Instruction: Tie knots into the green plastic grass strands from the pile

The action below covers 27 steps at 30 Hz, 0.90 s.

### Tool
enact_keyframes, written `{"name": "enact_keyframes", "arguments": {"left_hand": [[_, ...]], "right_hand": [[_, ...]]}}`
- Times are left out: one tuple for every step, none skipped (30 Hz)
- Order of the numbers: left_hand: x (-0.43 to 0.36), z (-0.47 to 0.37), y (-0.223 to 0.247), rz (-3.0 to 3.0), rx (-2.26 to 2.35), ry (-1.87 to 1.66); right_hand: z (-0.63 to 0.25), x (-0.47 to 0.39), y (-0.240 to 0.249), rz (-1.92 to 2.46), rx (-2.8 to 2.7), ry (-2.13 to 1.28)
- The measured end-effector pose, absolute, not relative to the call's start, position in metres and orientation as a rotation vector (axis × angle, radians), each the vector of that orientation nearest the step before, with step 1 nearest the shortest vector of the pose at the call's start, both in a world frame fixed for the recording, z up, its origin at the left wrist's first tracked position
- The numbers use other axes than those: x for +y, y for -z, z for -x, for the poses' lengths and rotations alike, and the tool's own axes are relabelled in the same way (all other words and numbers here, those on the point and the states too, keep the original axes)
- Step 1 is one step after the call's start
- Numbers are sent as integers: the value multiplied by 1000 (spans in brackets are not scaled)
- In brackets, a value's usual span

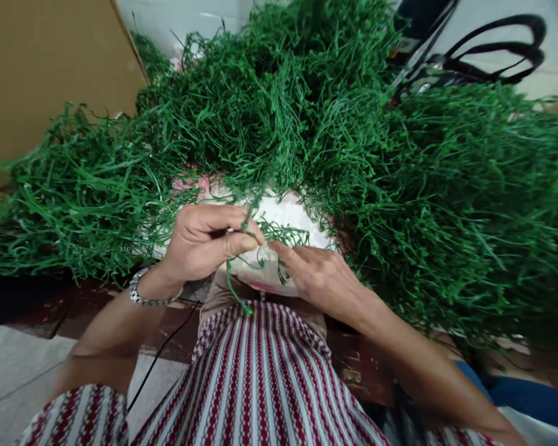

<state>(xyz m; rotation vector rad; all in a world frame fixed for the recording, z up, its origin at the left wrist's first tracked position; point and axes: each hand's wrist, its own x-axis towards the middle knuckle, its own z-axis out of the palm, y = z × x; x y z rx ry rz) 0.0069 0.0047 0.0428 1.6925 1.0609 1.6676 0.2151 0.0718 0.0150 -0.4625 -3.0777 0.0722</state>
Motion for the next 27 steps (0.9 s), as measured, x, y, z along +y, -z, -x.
{"name": "enact_keyframes", "arguments": {"left_hand": [[8,-6,-44,-1578,1038,-1800],[11,-5,-45,-1485,998,-1917],[15,-5,-47,-1413,952,-2013],[18,-4,-50,-1348,915,-2091],[21,-4,-53,-1286,890,-2142],[24,-4,-56,-1232,871,-2175],[27,-5,-58,-1186,861,-2196],[29,-5,-60,-1146,856,-2213],[32,-6,-62,-1108,855,-2229],[34,-7,-63,-1073,857,-2247],[36,-7,-64,-1036,863,-2258],[38,-8,-64,-999,870,-2261],[41,-8,-64,-962,879,-2250],[42,-9,-64,-925,883,-2235],[44,-9,-64,-892,881,-2218],[46,-10,-63,-862,875,-2202],[47,-12,-62,-837,866,-2191],[48,-14,-61,-816,853,-2182],[49,-17,-61,-801,837,-2169],[49,-21,-60,-789,820,-2150],[49,-25,-60,-782,802,-2122],[47,-28,-60,-780,790,-2086],[46,-30,-62,-783,783,-2046],[43,-31,-64,-796,781,-2012],[40,-30,-67,-817,778,-2000],[37,-26,-71,-841,772,-2022],[34,-21,-76,-869,761,-2071]], "right_hand": [[-214,77,-13,532,-3082,-48],[-214,83,-10,591,-3087,-37],[-215,89,-9,645,-3088,-34],[-215,94,-7,697,-3085,-36],[-216,100,-6,745,-3079,-35],[-216,104,-5,783,-3072,-31],[-217,107,-5,805,-3067,-26],[-217,109,-4,812,-3064,-23],[-218,109,-5,814,-3054,-21],[-220,109,-6,813,-3036,-20],[-222,108,-8,817,-3005,-17],[-225,105,-10,823,-2957,-12],[-227,102,-14,820,-2890,-3],[-230,98,-17,803,-2813,2],[-231,94,-21,767,-2744,-1],[-230,90,-25,716,-2700,-11],[-226,85,-29,662,-2693,-18],[-221,82,-31,619,-2727,-18],[-213,80,-32,601,-2790,-11],[-203,79,-32,615,-2865,8],[-193,81,-30,664,-2937,25],[-184,84,-27,735,-2992,29],[-176,88,-23,811,-3038,21],[-169,93,-18,892,-3071,5],[-165,98,-13,961,-3093,-11],[-163,103,-9,1016,-3107,-24],[-164,107,-5,1057,-3113,-32]]}}
